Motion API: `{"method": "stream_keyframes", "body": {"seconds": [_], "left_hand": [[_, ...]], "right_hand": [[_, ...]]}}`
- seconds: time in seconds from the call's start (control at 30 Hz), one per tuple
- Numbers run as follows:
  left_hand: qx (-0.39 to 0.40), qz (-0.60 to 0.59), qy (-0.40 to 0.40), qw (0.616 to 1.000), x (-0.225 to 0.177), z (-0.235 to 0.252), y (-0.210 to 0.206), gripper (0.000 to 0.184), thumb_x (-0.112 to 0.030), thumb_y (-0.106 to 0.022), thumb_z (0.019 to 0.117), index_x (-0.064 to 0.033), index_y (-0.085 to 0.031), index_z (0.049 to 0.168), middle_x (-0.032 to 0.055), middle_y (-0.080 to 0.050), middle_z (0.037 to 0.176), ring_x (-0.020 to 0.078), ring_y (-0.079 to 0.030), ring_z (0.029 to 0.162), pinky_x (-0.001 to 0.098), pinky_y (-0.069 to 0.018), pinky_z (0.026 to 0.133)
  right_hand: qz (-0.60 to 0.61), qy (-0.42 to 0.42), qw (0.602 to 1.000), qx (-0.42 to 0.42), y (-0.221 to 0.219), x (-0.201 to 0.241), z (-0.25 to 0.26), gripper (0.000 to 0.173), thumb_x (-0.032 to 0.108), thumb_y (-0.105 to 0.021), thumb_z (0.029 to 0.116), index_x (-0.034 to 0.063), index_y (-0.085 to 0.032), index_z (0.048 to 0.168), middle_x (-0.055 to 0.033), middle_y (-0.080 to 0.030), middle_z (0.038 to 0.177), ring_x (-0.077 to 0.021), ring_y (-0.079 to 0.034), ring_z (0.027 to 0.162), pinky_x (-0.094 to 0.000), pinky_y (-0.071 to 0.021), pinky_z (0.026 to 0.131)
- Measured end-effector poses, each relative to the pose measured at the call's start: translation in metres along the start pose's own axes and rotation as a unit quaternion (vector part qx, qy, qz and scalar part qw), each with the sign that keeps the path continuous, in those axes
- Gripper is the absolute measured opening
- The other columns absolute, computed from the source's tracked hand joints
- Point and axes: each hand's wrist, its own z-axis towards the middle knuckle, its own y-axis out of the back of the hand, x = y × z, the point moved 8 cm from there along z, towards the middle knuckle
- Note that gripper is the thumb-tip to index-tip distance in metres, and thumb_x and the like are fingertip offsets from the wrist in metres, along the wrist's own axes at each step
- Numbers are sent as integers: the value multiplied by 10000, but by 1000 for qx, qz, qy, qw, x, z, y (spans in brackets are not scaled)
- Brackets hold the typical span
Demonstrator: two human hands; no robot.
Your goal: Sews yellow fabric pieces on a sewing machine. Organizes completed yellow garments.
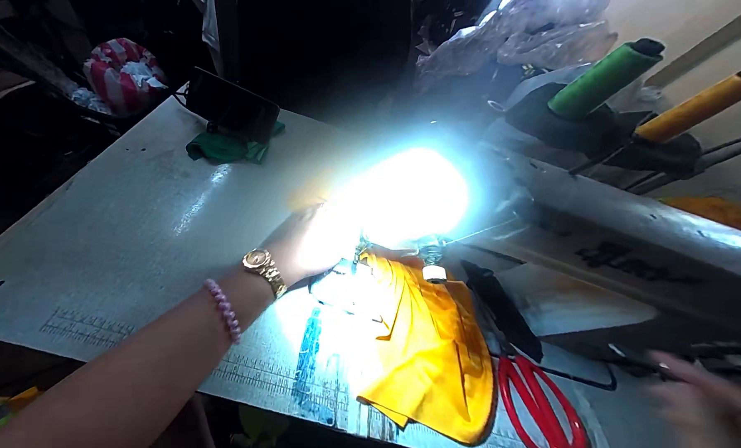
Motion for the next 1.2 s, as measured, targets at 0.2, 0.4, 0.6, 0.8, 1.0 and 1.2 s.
{"method": "stream_keyframes", "body": {"seconds": [0.2, 0.4, 0.6, 0.8, 1.0, 1.2], "left_hand": [[62, -2, 71, 996, 2, 41, -16, 313, -200, -533, 1019, -42, -651, 1262, 121, -638, 1315, 295, -595, 1237, 491, -462, 1026], [-108, 27, 206, 972, 108, 8, -6, 310, -245, -744, 924, -85, -656, 1175, 190, -661, 1171, 426, -655, 1042, 645, -525, 855], [-34, 0, 336, 941, 111, -37, 68, 360, -325, -622, 1020, -33, -634, 1230, 238, -623, 1238, 430, -619, 1148, 637, -494, 933], [0, 23, 101, 995, 63, -66, 61, 292, -279, -654, 992, -110, -694, 1227, 118, -651, 1275, 314, -611, 1210, 541, -493, 1015], [-95, 49, 85, 991, 55, -78, 57, 96, -149, -680, 978, -101, -751, 1023, 114, -693, 1010, 335, -664, 1008, 535, -533, 850], [-164, 46, 66, 983, 56, -81, 61, 79, -152, -708, 953, -101, -746, 1000, 110, -682, 997, 324, -662, 997, 522, -536, 839]], "right_hand": [[-84, -94, 965, 229, -162, 38, -14, 369, 279, -615, 982, -20, -665, 1191, -174, -691, 813, -320, -663, 658, -526, -554, 621], [-57, 28, 998, 6, -151, 35, 56, 520, 143, -586, 989, -94, -452, 1433, -309, -575, 1357, -404, -617, 1225, -504, -524, 1021], [-193, -126, 959, 164, -88, -18, -3, 444, 283, -558, 1020, -52, -640, 1299, -335, -593, 1308, -516, -570, 1223, -643, -446, 1029], [-232, -250, 903, 260, -76, -52, -60, 551, 186, -576, 981, -56, -484, 1467, -349, -529, 1382, -511, -552, 1248, -639, -438, 1038], [-157, -183, 935, 260, -91, -3, -44, 559, 173, -744, 835, -90, -577, 1300, -353, -602, 1233, -534, -615, 1077, -703, -460, 898], [524, -298, 691, 399, -185, 102, -70, 505, 574, -480, 1027, 116, -613, 1193, 45, -634, 869, -38, -598, 673, -205, -522, 586]]}}
